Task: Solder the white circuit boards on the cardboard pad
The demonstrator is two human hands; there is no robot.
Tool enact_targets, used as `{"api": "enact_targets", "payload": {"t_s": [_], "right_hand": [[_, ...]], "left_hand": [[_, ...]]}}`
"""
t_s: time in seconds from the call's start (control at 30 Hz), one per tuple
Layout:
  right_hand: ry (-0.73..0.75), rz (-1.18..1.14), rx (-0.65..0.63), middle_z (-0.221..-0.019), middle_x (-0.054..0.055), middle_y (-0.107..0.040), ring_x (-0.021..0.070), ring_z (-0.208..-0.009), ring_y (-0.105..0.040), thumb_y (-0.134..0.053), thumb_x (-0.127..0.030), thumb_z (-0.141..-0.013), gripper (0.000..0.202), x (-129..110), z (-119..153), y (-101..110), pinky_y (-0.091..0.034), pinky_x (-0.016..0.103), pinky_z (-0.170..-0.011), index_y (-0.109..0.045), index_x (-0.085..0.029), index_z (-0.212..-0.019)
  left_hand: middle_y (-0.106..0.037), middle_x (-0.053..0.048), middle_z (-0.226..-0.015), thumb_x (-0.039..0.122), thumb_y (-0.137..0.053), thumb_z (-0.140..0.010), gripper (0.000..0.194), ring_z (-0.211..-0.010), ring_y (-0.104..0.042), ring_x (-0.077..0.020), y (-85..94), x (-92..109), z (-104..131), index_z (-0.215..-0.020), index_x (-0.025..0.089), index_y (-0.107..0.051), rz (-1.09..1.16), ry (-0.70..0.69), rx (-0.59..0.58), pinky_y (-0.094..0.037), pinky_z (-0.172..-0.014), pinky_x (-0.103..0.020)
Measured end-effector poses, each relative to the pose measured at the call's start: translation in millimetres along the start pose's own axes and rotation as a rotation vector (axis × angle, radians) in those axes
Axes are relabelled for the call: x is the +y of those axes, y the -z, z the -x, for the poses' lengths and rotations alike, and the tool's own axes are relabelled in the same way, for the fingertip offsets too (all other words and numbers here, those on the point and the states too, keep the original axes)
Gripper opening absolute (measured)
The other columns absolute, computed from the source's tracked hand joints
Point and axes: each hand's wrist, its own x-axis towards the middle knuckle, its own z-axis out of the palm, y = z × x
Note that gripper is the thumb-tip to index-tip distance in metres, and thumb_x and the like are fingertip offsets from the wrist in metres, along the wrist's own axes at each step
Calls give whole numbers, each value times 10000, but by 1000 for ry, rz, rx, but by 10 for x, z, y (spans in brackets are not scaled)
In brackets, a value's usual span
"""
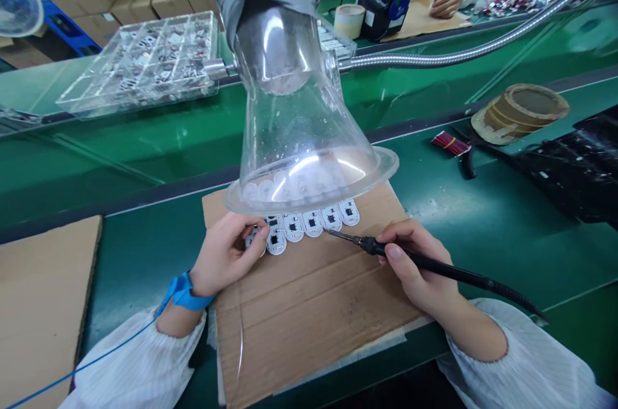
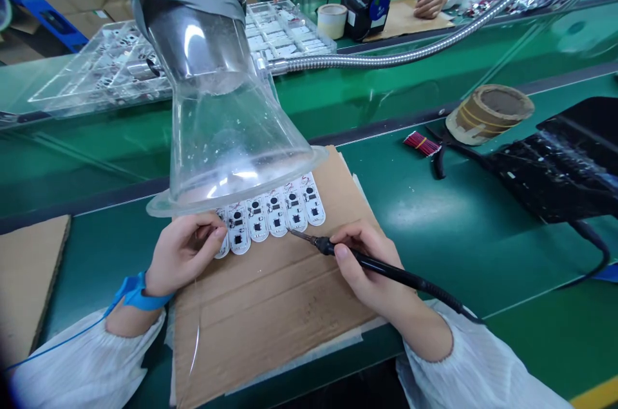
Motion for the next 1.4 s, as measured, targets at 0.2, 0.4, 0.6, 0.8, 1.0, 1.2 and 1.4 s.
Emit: {"api": "enact_targets", "payload": {"t_s": [0.2,0.4,0.6,0.8,1.0,1.2,1.4], "right_hand": [[-20,28,-63,-883,5,-695,133,-736,-699,-658,-286,-1005,66,5,-5,10,-559,241,-643,-645,-252,-1061],[-19,40,-82,-877,-4,-694,122,-714,-694,-658,-284,-1007,69,-3,-12,11,-556,231,-634,-644,-255,-1069],[-18,9,-31,-880,12,-696,137,-735,-705,-651,-291,-1014,71,1,1,4,-573,244,-650,-641,-248,-1069],[-31,20,-121,-904,10,-705,131,-724,-711,-670,-269,-999,100,2,-15,7,-580,234,-643,-642,-254,-1094],[-7,8,-75,-918,2,-710,128,-751,-719,-665,-264,-1004,113,-3,-3,1,-591,228,-668,-638,-270,-1114],[12,81,-158,-887,-8,-719,113,-729,-724,-670,-268,-1004,119,-49,-46,6,-580,199,-650,-639,-274,-1119],[34,47,-133,-912,4,-732,120,-731,-729,-660,-282,-1010,121,-72,-53,5,-595,206,-654,-643,-268,-1129]], "left_hand": [[-499,52,-677,185,-602,-1003,85,-603,-487,-102,-12,-8,-6,-927,204,-634,-5,-11,-21,-374,-589,-232],[-510,51,-695,178,-600,-1008,75,-619,-483,-105,-26,-8,-9,-942,205,-624,-5,-23,-27,-376,-598,-230],[-526,46,-692,182,-604,-1003,70,-617,-498,-110,-18,-12,-12,-944,206,-634,-7,-16,-16,-385,-598,-235],[-527,36,-670,202,-587,-1003,98,-597,-501,-121,-9,6,-28,-921,201,-640,-7,-20,-22,-378,-570,-247],[-517,44,-667,193,-593,-1002,98,-592,-498,-112,-6,17,-29,-916,200,-637,-11,-32,-9,-381,-566,-236],[-515,42,-668,194,-588,-1002,106,-589,-493,-109,-2,22,-41,-909,197,-639,-20,-39,-12,-377,-558,-235],[-523,33,-659,199,-575,-996,121,-580,-498,-116,3,35,-48,-894,193,-640,-21,-31,-17,-379,-548,-245]]}}
